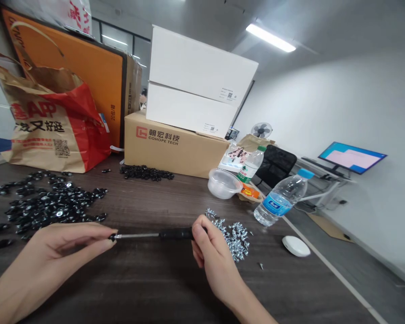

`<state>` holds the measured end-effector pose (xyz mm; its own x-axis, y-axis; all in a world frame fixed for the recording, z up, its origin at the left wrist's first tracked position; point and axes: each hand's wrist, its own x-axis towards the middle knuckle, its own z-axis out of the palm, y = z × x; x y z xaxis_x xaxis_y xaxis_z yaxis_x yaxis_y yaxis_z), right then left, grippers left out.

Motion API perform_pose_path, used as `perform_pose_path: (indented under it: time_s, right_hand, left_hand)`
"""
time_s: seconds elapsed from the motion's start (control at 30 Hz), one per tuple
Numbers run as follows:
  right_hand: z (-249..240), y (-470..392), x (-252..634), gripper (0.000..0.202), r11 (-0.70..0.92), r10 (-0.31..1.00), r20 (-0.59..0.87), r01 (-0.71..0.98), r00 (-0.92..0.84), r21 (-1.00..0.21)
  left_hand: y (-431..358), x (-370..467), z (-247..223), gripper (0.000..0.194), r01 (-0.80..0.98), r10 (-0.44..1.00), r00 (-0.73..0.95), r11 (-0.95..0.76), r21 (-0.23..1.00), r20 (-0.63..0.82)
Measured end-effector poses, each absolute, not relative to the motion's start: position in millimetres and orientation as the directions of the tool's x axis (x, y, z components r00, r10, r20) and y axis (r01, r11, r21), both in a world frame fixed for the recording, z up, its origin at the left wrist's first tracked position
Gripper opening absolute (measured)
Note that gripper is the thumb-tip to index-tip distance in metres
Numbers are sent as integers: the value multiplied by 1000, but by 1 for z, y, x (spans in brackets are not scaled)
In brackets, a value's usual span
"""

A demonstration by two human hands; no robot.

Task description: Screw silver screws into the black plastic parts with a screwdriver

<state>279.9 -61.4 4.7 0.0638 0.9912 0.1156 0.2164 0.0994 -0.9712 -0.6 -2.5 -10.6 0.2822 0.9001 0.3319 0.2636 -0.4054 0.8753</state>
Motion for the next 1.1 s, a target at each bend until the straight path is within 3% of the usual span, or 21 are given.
perform_pose_path:
  time_s: [0.17,0.33,0.53,0.67,0.83,0.97,1.1]
  right_hand:
    - [4,-61,280,35,71,997,73,139,3,-988]
    - [1,-60,281,45,75,989,105,266,100,-961]
    - [1,-62,280,37,75,995,89,242,48,-967]
    - [1,-61,282,49,61,994,83,266,72,-962]
    - [2,-63,283,34,52,999,54,200,0,-978]
    - [0,-60,282,43,80,991,105,264,83,-961]
    - [0,-60,281,36,65,997,72,195,30,-979]
  left_hand:
    - [0,-2,-18,12,236,910,290,-369,899,298]
    - [4,-2,-25,11,193,909,285,-364,911,303]
    - [2,-3,-21,10,178,918,267,-346,921,294]
    - [1,-3,-18,10,195,904,265,-391,900,335]
    - [2,-2,-19,10,165,908,276,-367,915,315]
    - [3,-1,-20,11,187,896,270,-408,894,353]
    - [3,-1,-20,10,187,905,261,-390,902,337]
